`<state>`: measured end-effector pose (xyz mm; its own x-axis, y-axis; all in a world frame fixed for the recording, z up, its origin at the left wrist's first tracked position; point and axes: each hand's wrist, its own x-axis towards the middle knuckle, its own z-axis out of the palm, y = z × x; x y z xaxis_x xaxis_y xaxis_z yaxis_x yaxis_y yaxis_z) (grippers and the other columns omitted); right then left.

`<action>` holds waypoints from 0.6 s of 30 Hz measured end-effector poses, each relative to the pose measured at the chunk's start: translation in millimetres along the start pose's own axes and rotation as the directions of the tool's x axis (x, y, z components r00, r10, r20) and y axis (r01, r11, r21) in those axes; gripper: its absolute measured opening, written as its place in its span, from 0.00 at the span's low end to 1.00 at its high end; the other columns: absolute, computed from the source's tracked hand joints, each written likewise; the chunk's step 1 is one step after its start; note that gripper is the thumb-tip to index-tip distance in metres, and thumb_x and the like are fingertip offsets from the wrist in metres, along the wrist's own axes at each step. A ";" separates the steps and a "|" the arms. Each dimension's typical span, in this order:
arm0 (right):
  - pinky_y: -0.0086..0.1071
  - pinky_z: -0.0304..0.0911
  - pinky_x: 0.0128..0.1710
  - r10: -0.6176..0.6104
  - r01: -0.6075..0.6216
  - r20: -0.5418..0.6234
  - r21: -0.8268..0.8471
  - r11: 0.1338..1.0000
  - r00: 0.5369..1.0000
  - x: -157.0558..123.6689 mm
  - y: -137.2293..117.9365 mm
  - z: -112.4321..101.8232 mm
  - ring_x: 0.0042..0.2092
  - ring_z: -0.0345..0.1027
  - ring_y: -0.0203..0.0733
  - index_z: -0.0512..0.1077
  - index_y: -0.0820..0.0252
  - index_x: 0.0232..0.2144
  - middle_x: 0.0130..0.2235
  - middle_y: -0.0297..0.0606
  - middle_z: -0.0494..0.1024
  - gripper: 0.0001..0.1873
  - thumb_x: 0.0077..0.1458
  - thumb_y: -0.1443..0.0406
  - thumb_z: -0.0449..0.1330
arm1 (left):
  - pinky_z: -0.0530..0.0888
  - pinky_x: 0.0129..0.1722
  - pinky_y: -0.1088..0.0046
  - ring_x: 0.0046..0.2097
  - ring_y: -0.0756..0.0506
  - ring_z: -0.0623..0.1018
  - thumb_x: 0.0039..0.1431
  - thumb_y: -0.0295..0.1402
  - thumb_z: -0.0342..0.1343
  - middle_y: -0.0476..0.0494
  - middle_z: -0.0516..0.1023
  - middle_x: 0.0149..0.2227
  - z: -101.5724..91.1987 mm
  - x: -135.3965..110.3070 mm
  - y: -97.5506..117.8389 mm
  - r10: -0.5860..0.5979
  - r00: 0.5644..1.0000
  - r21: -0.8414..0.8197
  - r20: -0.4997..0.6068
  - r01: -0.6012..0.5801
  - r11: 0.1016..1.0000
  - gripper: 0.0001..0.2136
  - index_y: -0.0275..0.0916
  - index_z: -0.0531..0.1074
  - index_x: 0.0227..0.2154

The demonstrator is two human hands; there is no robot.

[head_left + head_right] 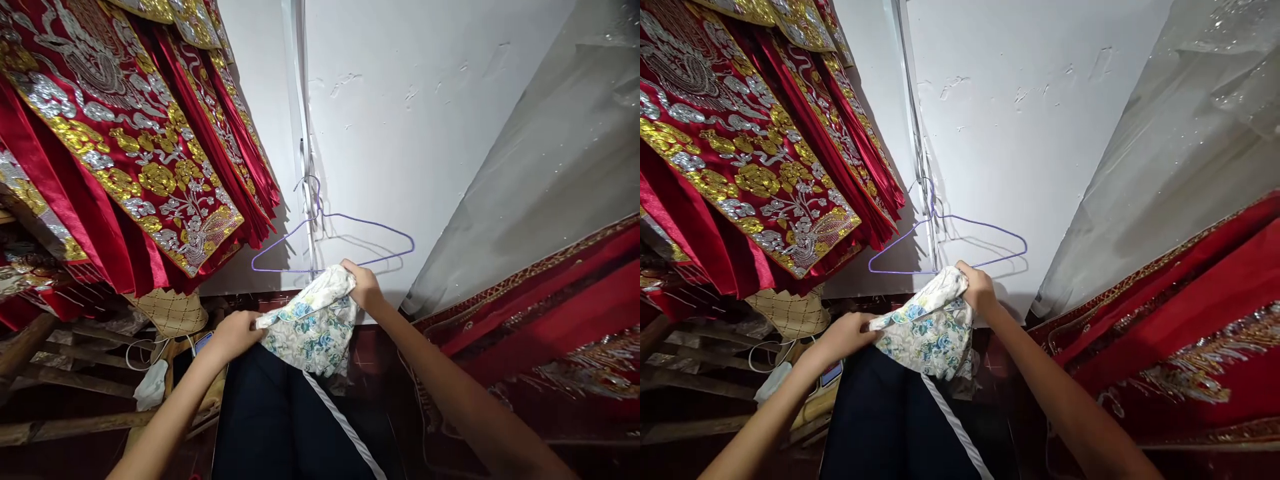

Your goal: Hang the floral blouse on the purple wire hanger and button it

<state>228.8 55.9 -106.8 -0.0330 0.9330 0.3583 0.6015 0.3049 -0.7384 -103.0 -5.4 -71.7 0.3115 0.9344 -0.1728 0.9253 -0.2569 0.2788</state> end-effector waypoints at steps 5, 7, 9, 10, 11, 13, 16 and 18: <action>0.28 0.47 0.28 -0.027 0.027 -0.019 -0.002 1.000 0.999 -17.9 -13.8 -36.9 0.27 0.52 0.35 0.59 0.57 0.23 0.21 0.27 0.59 0.08 0.49 0.63 0.55 | 0.68 0.54 0.52 0.64 0.29 0.66 0.57 0.36 0.57 0.35 0.71 0.61 -36.0 29.8 -4.1 0.032 0.966 0.173 -0.257 0.013 0.985 0.10 0.42 0.77 0.40; 0.28 0.45 0.26 0.001 0.000 -0.028 0.030 1.000 1.000 -18.5 -20.7 -45.5 0.27 0.51 0.34 0.58 0.58 0.21 0.21 0.27 0.57 0.10 0.48 0.63 0.56 | 0.68 0.54 0.54 0.65 0.29 0.65 0.57 0.39 0.57 0.33 0.68 0.63 -56.6 39.1 -2.5 0.067 0.926 0.183 -0.371 0.003 0.983 0.08 0.40 0.74 0.30; 0.28 0.43 0.26 0.021 -0.020 -0.022 0.043 0.999 1.000 -18.6 -25.4 -50.3 0.28 0.50 0.34 0.57 0.58 0.20 0.21 0.27 0.55 0.11 0.47 0.63 0.56 | 0.71 0.48 0.60 0.58 0.32 0.73 0.62 0.41 0.52 0.32 0.74 0.57 -75.7 44.1 -0.3 0.086 0.876 0.157 -0.475 -0.012 0.987 0.13 0.41 0.69 0.25; 0.28 0.43 0.26 0.024 -0.023 -0.012 0.054 0.998 1.000 -18.9 -26.9 -51.4 0.28 0.50 0.33 0.57 0.58 0.20 0.21 0.27 0.54 0.11 0.46 0.63 0.57 | 0.71 0.43 0.63 0.51 0.35 0.77 0.64 0.41 0.50 0.34 0.78 0.51 -83.0 44.8 1.2 0.083 0.857 0.139 -0.509 -0.013 0.990 0.14 0.41 0.68 0.25; 0.28 0.43 0.26 0.020 -0.020 0.000 0.074 0.997 1.000 -19.4 -28.2 -51.8 0.28 0.49 0.33 0.56 0.58 0.19 0.21 0.27 0.54 0.12 0.46 0.63 0.57 | 0.70 0.38 0.66 0.45 0.37 0.79 0.65 0.41 0.48 0.37 0.80 0.44 -88.0 44.3 3.1 0.074 0.844 0.121 -0.531 -0.011 0.993 0.14 0.42 0.68 0.26; 0.27 0.44 0.26 0.003 -0.005 0.017 0.132 0.991 1.000 -20.8 -30.7 -51.2 0.28 0.49 0.33 0.56 0.58 0.19 0.22 0.28 0.53 0.11 0.45 0.63 0.56 | 0.66 0.32 0.70 0.35 0.42 0.77 0.66 0.42 0.48 0.44 0.79 0.33 -88.6 40.0 8.8 0.063 0.828 0.074 -0.558 -0.026 0.997 0.14 0.42 0.67 0.28; 0.28 0.45 0.26 0.005 -0.009 0.026 0.160 0.987 1.000 -22.0 -35.1 -49.1 0.28 0.49 0.34 0.57 0.58 0.19 0.21 0.28 0.55 0.09 0.44 0.64 0.55 | 0.64 0.30 0.73 0.28 0.47 0.72 0.64 0.45 0.51 0.50 0.71 0.26 -62.7 27.5 22.8 0.053 0.793 -0.095 -0.607 -0.139 0.986 0.13 0.42 0.65 0.30; 0.28 0.44 0.25 0.017 -0.019 0.018 0.112 0.994 1.000 -22.0 -38.3 -47.6 0.27 0.49 0.34 0.58 0.58 0.19 0.21 0.27 0.56 0.08 0.43 0.65 0.55 | 0.64 0.29 0.74 0.26 0.49 0.68 0.64 0.44 0.53 0.54 0.66 0.24 -30.7 18.4 35.7 0.007 0.775 -0.256 -0.632 -0.218 0.942 0.12 0.42 0.63 0.31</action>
<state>244.5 14.6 -59.1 -0.0376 0.9414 0.3352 0.5090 0.3067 -0.8043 -70.9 10.2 -36.0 0.1116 0.8784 0.4648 0.7483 -0.3821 0.5423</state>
